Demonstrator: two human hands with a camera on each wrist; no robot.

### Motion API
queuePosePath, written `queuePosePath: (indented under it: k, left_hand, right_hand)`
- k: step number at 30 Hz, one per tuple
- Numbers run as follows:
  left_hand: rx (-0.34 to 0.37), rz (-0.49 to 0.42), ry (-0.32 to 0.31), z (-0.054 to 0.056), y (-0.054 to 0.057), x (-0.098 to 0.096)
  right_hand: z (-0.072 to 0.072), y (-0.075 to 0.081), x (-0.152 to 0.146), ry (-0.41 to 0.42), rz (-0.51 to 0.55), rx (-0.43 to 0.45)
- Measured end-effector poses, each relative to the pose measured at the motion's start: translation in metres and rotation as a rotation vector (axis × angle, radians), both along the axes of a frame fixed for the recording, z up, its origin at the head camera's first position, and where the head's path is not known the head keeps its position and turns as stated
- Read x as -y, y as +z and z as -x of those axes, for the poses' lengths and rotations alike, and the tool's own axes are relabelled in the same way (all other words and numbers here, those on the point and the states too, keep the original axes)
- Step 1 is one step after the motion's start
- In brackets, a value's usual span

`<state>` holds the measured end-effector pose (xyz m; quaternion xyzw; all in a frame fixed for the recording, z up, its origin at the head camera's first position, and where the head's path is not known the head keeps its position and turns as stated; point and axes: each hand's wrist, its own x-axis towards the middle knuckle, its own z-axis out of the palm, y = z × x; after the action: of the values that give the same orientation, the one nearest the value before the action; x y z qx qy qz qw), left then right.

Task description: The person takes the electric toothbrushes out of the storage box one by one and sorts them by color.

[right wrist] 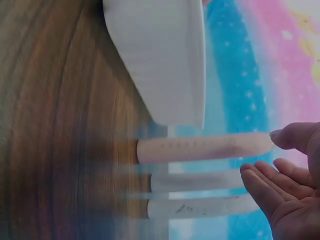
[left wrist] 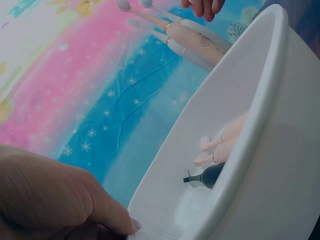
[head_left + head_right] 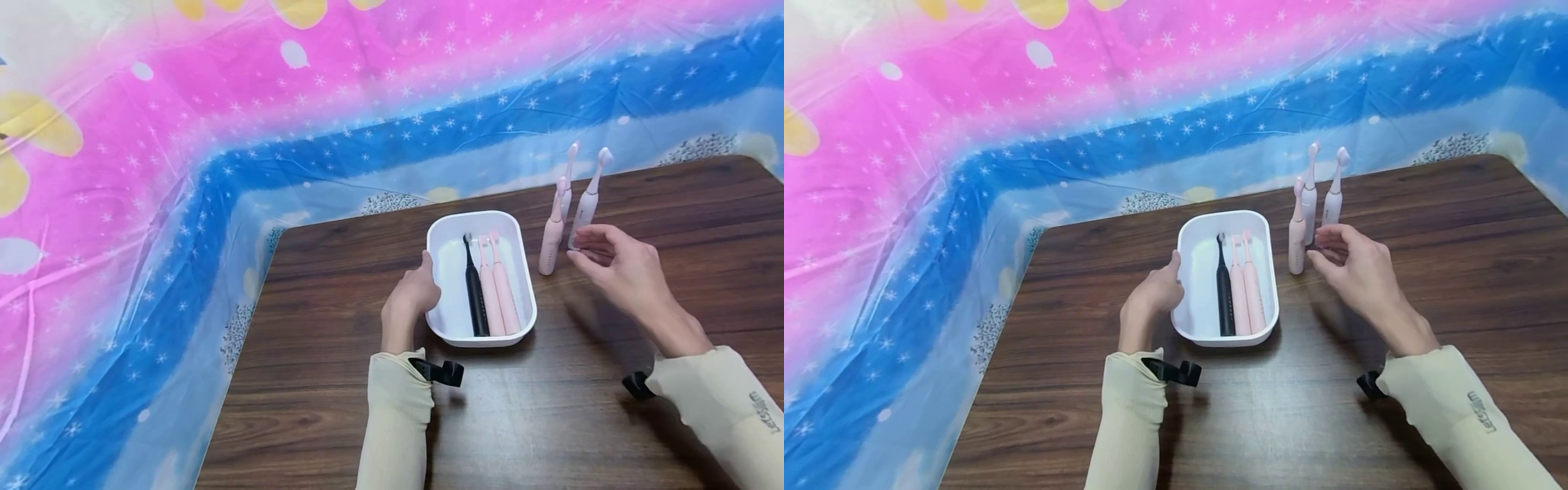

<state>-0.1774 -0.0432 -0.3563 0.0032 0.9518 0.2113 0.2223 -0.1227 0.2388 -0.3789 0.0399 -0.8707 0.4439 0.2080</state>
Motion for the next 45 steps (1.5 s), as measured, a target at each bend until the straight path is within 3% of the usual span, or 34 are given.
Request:
queuePosePath:
  k: [8, 16, 21, 29, 33, 45]
  left_hand:
    - [0.004, -0.005, -0.003, 0.0, 0.001, 0.0]
    - [-0.01, -0.002, -0.004, 0.0, 0.0, 0.002]
    - [-0.002, -0.012, -0.004, 0.001, -0.001, 0.002]
    - [0.003, -0.013, -0.008, 0.002, -0.001, 0.004]
    - [-0.001, -0.009, -0.017, 0.002, -0.001, 0.004]
    - [-0.006, -0.002, -0.029, 0.002, 0.0, 0.005]
  right_hand:
    - [-0.023, 0.009, 0.017, 0.059, -0.018, -0.059]
    - [-0.014, 0.012, 0.04, 0.153, -0.052, -0.122]
    - [-0.004, 0.01, 0.057, 0.182, -0.086, -0.033]
    - [0.009, 0.009, 0.085, 0.291, -0.124, 0.24]
    - [0.014, 0.005, 0.096, 0.336, -0.172, 0.333]
    - [0.022, -0.007, 0.117, 0.356, -0.245, 0.435]
